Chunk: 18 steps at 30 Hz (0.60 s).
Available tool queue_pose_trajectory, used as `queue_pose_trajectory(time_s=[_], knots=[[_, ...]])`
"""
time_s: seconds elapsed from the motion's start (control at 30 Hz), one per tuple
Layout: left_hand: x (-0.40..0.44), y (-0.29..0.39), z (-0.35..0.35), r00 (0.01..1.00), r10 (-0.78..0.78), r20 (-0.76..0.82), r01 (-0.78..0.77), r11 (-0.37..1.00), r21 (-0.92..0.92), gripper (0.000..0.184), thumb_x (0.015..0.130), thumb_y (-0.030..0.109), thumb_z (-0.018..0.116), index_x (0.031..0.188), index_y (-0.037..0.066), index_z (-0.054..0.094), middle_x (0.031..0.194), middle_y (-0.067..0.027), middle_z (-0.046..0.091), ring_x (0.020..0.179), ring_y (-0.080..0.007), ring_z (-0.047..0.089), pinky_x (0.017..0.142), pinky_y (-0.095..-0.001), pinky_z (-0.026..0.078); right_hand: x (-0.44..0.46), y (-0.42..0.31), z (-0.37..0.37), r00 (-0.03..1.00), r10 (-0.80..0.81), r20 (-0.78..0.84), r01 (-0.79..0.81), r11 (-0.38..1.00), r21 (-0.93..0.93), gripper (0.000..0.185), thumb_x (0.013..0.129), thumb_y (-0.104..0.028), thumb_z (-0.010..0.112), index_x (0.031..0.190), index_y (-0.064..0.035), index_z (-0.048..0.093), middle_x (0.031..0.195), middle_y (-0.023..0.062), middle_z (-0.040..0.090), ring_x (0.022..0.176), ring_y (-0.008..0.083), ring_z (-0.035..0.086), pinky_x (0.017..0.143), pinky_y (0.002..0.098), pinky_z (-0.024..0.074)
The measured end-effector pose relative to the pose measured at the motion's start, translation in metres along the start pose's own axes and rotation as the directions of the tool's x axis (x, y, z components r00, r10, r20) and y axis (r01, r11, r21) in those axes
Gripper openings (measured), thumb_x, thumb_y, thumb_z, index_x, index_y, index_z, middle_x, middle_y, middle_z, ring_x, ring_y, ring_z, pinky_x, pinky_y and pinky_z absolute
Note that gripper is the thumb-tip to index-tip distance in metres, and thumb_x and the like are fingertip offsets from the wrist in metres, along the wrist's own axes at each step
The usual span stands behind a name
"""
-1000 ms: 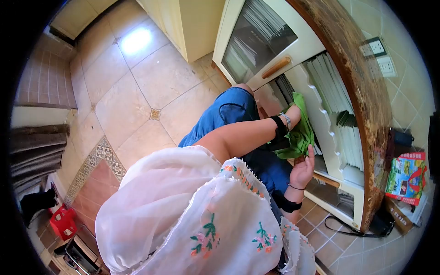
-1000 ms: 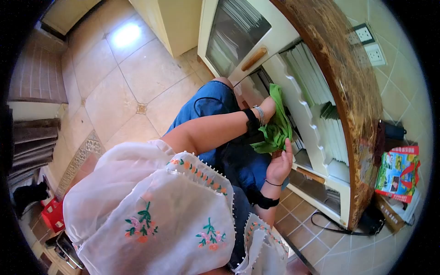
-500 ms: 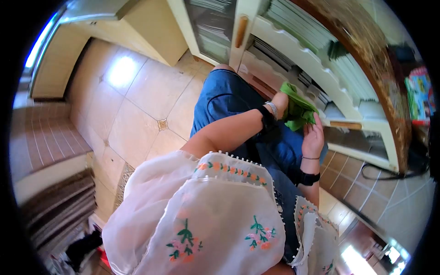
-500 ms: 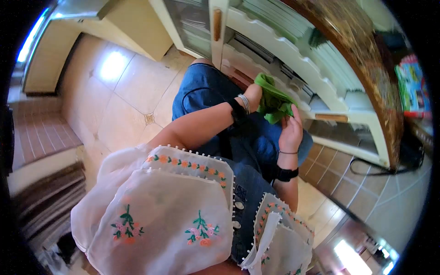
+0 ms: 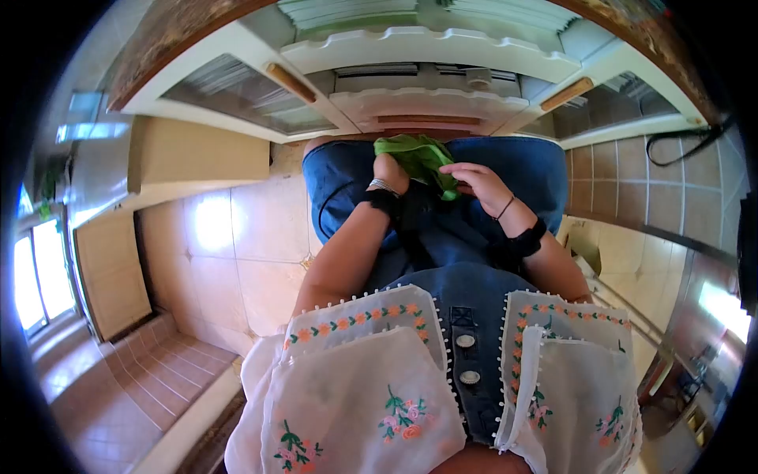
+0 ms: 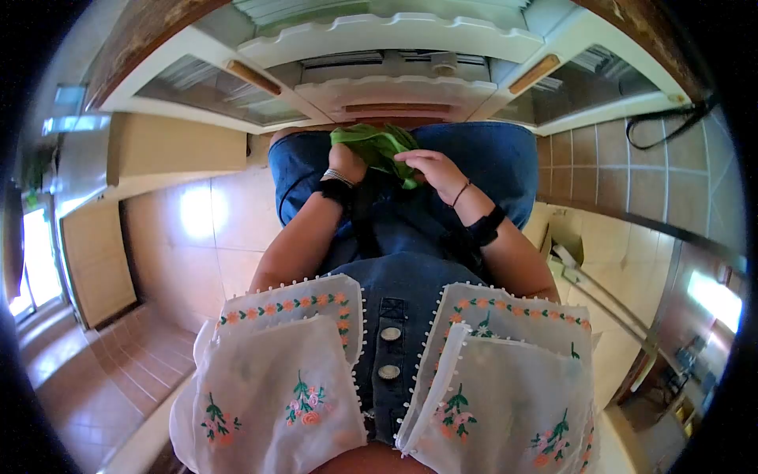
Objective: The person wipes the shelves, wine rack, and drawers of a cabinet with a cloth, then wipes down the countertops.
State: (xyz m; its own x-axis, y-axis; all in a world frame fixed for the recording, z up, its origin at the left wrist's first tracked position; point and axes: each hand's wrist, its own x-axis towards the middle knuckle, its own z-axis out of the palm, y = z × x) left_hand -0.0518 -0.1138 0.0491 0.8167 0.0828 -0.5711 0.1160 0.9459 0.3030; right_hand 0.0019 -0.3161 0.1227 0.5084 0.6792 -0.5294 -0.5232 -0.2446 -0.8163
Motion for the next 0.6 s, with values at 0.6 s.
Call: queue_pose_trajectory(time_s=[0.6], knots=[[0.042, 0.078, 0.022, 0.912, 0.386, -0.139, -0.364, 0.917, 0.162, 0.035, 0.09, 0.031, 0.035, 0.102, 0.007, 0.057, 0.104, -0.0084, 0.059, 0.099, -0.0252, 0.053, 0.087, -0.0397, 0.042, 0.067, -0.045, -0.006, 0.96, -0.28, 0.01, 0.272, 0.92, -0.281, 0.026, 0.08, -0.021, 0.061, 0.104, -0.0101, 0.06, 0.093, 0.0005, 0.06, 0.083, 0.0102, 0.053, 0.075, 0.0262, 0.043]])
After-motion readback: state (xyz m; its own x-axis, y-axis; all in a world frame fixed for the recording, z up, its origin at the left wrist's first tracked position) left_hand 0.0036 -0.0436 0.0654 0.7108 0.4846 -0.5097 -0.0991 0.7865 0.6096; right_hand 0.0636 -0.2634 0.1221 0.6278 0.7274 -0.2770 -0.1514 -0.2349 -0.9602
